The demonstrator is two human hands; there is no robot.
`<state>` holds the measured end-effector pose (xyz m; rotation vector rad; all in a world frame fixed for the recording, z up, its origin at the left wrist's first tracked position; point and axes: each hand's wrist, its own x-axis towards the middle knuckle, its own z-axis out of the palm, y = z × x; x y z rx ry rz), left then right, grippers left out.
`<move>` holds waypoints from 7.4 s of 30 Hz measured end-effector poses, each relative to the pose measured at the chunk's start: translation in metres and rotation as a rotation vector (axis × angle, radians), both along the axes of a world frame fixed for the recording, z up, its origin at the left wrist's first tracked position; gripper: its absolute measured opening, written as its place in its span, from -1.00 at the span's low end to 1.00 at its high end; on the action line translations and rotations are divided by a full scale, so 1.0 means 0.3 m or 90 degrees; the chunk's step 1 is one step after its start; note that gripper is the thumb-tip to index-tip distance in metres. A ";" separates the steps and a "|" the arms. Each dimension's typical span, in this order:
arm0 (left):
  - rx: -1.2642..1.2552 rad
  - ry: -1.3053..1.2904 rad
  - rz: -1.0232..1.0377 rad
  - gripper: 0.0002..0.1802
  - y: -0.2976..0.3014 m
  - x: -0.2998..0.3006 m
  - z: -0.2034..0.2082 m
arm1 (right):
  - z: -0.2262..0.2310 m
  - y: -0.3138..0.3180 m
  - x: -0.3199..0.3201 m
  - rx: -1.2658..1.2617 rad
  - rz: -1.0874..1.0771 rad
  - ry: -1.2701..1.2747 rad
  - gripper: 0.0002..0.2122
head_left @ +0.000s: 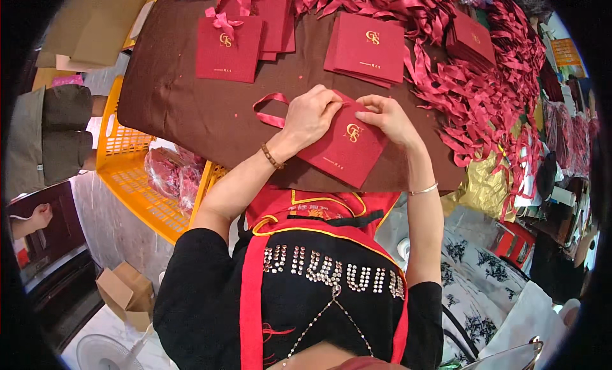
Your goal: Tying decorative red ribbons onto small red gift boxes in a factory setting.
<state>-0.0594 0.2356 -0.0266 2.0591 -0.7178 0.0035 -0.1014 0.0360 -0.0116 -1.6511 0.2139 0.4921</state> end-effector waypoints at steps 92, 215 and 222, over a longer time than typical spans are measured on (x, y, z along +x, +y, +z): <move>0.059 0.017 -0.038 -0.84 0.018 -0.038 0.075 | 0.040 0.047 -0.083 0.102 -0.058 -0.009 -0.69; 0.033 0.375 -0.284 -0.76 -0.072 0.108 0.208 | -0.014 -0.269 -0.241 -0.069 -0.172 -0.214 -0.75; 0.002 0.471 -0.364 -0.61 -0.064 0.040 0.275 | 0.125 -0.547 -0.370 -0.036 -0.380 -0.179 -0.78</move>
